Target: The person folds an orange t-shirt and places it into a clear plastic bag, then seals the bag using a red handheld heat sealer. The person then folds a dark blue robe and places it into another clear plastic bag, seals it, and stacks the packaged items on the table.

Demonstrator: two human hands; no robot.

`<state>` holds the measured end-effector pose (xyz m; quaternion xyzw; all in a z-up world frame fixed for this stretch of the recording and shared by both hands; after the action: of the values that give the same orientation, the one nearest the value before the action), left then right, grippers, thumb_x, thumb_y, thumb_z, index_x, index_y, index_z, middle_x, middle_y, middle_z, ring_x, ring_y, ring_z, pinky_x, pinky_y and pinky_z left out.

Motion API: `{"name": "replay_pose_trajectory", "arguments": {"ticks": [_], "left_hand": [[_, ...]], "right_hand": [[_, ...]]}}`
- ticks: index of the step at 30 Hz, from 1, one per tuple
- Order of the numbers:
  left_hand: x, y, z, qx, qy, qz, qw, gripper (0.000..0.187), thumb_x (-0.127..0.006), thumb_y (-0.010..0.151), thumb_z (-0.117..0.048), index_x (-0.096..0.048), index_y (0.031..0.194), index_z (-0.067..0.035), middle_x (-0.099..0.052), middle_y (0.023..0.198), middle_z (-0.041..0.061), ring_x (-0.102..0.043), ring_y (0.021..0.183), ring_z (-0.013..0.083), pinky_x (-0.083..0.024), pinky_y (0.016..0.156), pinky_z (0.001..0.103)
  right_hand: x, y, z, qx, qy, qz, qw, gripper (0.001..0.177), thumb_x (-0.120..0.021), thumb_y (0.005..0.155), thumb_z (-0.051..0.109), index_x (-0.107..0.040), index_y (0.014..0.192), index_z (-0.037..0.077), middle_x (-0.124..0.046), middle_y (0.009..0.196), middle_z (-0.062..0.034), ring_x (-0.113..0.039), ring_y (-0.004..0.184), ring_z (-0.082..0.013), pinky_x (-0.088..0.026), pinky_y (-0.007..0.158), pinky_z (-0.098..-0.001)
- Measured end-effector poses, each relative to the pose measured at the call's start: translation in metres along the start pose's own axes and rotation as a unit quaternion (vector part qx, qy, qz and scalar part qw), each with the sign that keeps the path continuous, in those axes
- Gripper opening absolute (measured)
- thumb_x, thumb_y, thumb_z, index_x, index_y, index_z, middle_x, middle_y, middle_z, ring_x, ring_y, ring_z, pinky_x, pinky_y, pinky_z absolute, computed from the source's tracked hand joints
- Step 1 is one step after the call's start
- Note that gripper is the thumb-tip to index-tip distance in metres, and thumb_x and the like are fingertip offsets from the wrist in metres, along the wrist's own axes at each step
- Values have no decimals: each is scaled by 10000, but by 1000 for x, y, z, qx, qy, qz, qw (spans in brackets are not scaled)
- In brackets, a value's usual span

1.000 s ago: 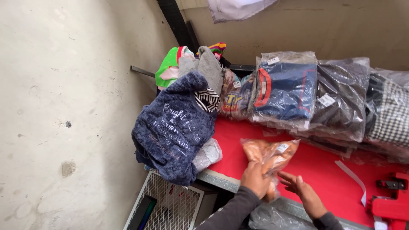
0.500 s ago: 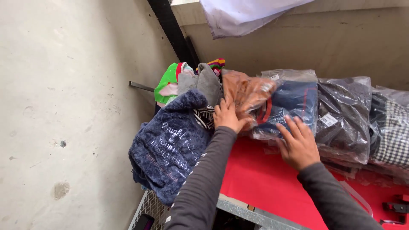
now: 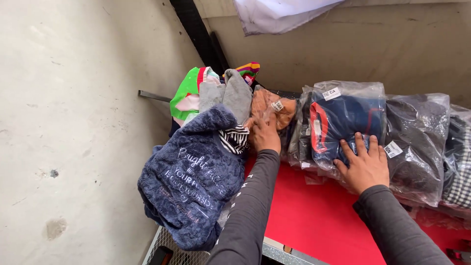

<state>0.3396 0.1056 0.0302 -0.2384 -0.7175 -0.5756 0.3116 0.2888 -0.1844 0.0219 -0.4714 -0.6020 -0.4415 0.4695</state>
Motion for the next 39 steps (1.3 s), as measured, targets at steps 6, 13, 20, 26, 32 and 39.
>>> {"name": "replay_pose_trajectory", "arguments": {"ticks": [6, 13, 20, 26, 32, 39], "left_hand": [[-60, -10, -19, 69, -107, 266, 956, 519, -479, 1006, -416, -440, 1494, -243, -585, 1304, 260, -673, 980, 464, -573, 692, 606], [38, 50, 19, 26, -213, 316, 924, 407, -669, 936, -189, -638, 1330, -94, -715, 1283, 121, -617, 1244, 322, -397, 1065, 503], [-13, -24, 40, -97, -37, 8, 995, 650, -598, 798, -595, -736, 1225, -125, -663, 1365, 123, -469, 1422, 381, -312, 1171, 571], [3, -33, 26, -43, -13, 61, 997, 546, -446, 1014, -397, -534, 1480, -127, -468, 1593, 143, -344, 1518, 397, -178, 1218, 627], [-1, -43, 72, 36, -30, 104, 993, 693, -587, 926, -495, -517, 1482, -87, -491, 1565, 141, -388, 1493, 304, -323, 1183, 507], [52, -35, 77, -57, -151, 132, 978, 445, -558, 970, -300, -594, 1380, -131, -500, 1547, 125, -393, 1476, 412, -368, 1112, 557]], "right_hand": [[2, 4, 2, -3, -7, 2, 1000, 695, -379, 941, 716, -380, 1593, 476, -333, 1740, 13, -235, 1619, -367, -204, 1299, -503], [30, 8, 1, 29, 52, 41, 997, 743, -331, 932, 697, -306, 1597, 367, -261, 1710, -74, -187, 1583, -424, -205, 1245, -530], [9, 0, 17, -2, 2, -7, 1000, 715, -423, 909, 704, -396, 1582, 464, -313, 1753, 3, -229, 1616, -396, -188, 1296, -533], [68, 38, 128, 142, 116, -354, 917, 453, -594, 867, 256, -677, 1283, 98, -641, 1343, -223, -578, 1302, -469, -407, 1143, -537], [29, 82, 162, 142, 14, 36, 989, 562, -261, 1033, 545, -447, 1532, 363, -412, 1643, 25, -294, 1545, -405, -69, 1288, -565], [31, 61, 174, 161, 45, -72, 983, 561, -444, 928, 381, -448, 1475, 257, -339, 1638, -42, -277, 1519, -422, -168, 1235, -584]]}}
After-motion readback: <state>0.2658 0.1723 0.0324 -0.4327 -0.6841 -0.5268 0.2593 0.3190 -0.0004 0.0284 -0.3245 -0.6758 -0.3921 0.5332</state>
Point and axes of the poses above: each hand's wrist, its own y-axis towards the middle knuckle, its own x-axis out of the back of the hand, z = x × y, the point moved 1 cm from there along y, towards the middle knuckle
